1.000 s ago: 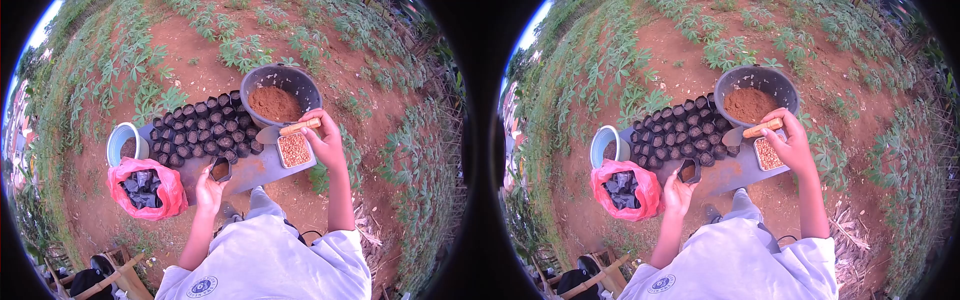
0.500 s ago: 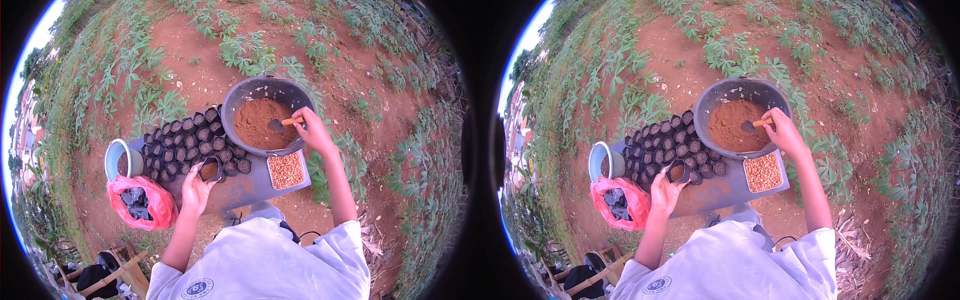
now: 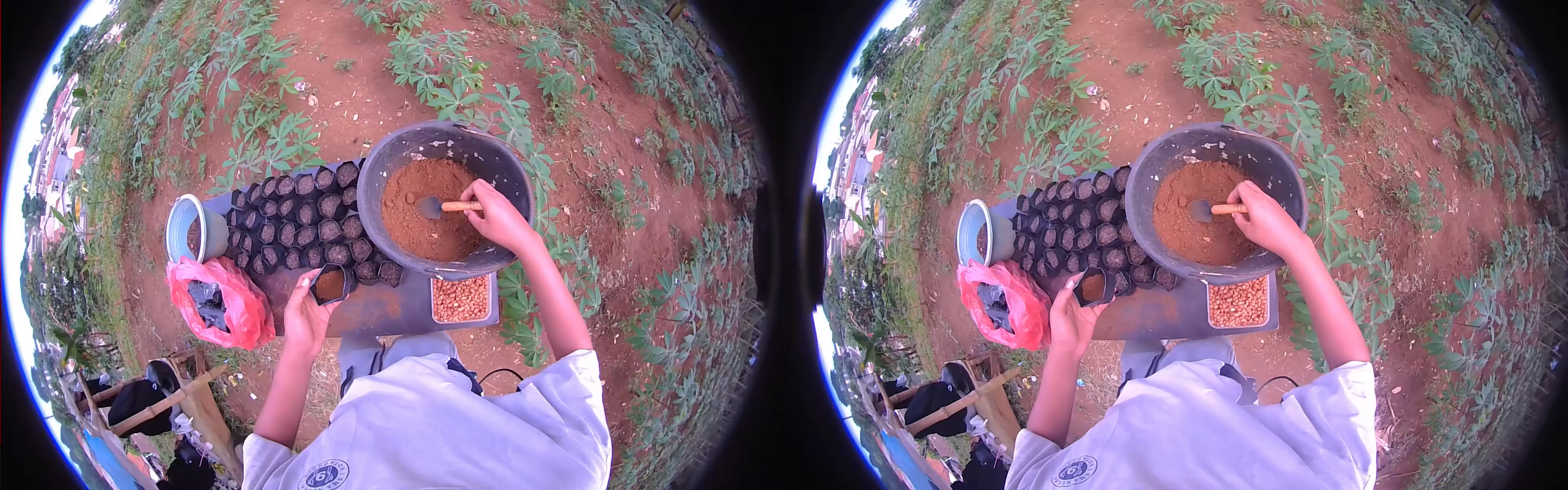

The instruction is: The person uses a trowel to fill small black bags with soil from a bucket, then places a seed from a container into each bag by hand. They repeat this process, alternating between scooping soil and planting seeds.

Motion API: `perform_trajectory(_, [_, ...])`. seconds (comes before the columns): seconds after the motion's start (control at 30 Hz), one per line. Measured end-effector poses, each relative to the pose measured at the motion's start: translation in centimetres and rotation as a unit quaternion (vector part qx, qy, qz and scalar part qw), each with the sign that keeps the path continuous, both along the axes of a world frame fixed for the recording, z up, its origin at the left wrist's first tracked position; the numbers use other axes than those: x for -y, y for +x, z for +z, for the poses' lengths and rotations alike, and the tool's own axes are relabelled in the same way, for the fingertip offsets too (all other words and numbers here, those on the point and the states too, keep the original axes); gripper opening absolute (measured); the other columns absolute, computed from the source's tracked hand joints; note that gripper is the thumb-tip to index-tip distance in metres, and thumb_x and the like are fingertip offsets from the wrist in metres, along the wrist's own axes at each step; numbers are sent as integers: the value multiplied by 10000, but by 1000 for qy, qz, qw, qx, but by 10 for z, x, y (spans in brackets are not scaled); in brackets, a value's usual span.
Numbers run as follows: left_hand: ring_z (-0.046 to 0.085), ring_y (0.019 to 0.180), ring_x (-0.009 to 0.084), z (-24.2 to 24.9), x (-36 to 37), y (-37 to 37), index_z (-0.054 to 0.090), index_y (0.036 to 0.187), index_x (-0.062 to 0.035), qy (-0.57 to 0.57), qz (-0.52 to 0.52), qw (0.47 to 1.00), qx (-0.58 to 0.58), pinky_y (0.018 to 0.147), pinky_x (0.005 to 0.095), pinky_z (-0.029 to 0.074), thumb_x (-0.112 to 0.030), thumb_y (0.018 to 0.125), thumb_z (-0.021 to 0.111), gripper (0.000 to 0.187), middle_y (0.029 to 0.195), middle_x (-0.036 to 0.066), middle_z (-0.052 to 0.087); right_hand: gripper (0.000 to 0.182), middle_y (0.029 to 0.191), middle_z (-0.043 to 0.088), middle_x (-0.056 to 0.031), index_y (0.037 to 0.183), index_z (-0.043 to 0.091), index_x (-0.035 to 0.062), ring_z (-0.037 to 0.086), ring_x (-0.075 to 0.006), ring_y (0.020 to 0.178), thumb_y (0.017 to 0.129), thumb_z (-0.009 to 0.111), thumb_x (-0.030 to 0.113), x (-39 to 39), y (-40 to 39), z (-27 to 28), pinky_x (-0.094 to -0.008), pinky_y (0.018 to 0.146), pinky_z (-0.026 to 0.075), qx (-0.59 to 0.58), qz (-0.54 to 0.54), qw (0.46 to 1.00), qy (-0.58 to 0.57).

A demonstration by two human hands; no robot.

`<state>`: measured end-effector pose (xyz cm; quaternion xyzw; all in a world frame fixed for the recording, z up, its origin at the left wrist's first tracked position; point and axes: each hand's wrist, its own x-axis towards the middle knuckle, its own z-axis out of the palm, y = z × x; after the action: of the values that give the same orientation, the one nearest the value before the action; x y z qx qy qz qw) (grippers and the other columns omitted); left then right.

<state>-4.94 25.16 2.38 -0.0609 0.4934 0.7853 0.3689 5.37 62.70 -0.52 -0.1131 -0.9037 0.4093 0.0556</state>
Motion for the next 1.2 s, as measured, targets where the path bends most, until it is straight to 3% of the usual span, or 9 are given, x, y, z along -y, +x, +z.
perform_trajectory(0.07, [587, 1161, 256, -1, 1, -4, 516, 1244, -51, -8, 7, 1000, -1, 986, 473, 486, -274, 996, 461, 338, 1232, 108, 570, 270, 1030, 571, -149, 1066, 536, 6, 621, -334, 943, 819, 630, -48, -5, -1, -2, -390, 831, 501, -1, 28, 999, 34])
perform_trajectory(0.13, [582, 1161, 248, 0, -1, -9, 522, 1233, -50, -18, -8, 1000, 1, 988, 464, 480, -286, 997, 469, 338, 1228, 106, 574, 352, 1115, 559, -169, 1106, 528, -8, 604, -366, 1038, 770, 593, -91, -9, 0, -10, -427, 875, 509, 83, 58, 986, 135])
perform_trajectory(0.23, [585, 1152, 233, 2, -11, -18, 526, 1226, -62, -18, -32, 999, -2, 991, 448, 473, -307, 997, 476, 339, 1220, 97, 581, 402, 1120, 554, -175, 1116, 534, -22, 590, -363, 1075, 726, 585, -107, -11, -2, -15, -443, 903, 512, 123, 101, 962, 220])
perform_trajectory(0.37, [589, 1147, 210, -3, -22, -34, 526, 1222, -78, 21, -77, 997, -6, 987, 430, 470, -324, 996, 481, 337, 1219, 84, 586, 283, 1079, 558, -164, 1045, 541, -4, 614, -347, 1023, 770, 595, -47, -17, -11, -8, -429, 878, 527, 134, 126, 939, 291])
perform_trajectory(0.7, [586, 1135, 178, 0, -36, -57, 524, 1227, -91, 18, -138, 989, -46, 998, 398, 445, -326, 1013, 453, 326, 1210, 65, 591, 250, 1049, 541, -159, 1021, 526, -1, 599, -341, 1036, 778, 575, -36, -27, -44, -18, -446, 820, 543, 110, 93, 939, 312])
perform_trajectory(0.77, [581, 1144, 180, 2, -38, -54, 522, 1231, -80, 21, -111, 993, -39, 1016, 409, 437, -314, 1014, 453, 326, 1210, 69, 590, 287, 1053, 531, -164, 1020, 516, -2, 588, -355, 1040, 747, 573, -70, -27, -50, -24, -453, 834, 531, 110, 97, 942, 301])
perform_trajectory(0.93, [575, 1168, 204, -11, -33, -43, 517, 1244, -63, 41, -66, 997, -27, 1029, 433, 442, -310, 1012, 449, 346, 1220, 77, 582, 218, 1059, 541, -167, 1022, 533, 2, 589, -355, 1054, 807, 551, -25, -26, -55, -33, -452, 839, 528, 122, 104, 941, 298])
perform_trajectory(1.0, [601, 1162, 293, -20, -29, -39, 524, 1255, -36, 50, -15, 998, -19, 996, 502, 482, -292, 1005, 460, 363, 1259, 133, 587, 220, 1066, 542, -169, 1028, 535, 1, 589, -356, 1057, 810, 551, -25, -27, -56, -30, -455, 847, 523, 126, 109, 943, 287])
perform_trajectory(1.2, [613, 1148, 314, -27, -26, -34, 519, 1266, -30, 53, 4, 999, -11, 990, 497, 489, -293, 1004, 454, 378, 1247, 159, 606, 207, 1075, 552, -166, 1033, 544, 5, 601, -352, 1032, 828, 558, -7, -32, -57, -38, -457, 854, 523, 118, 122, 944, 284])
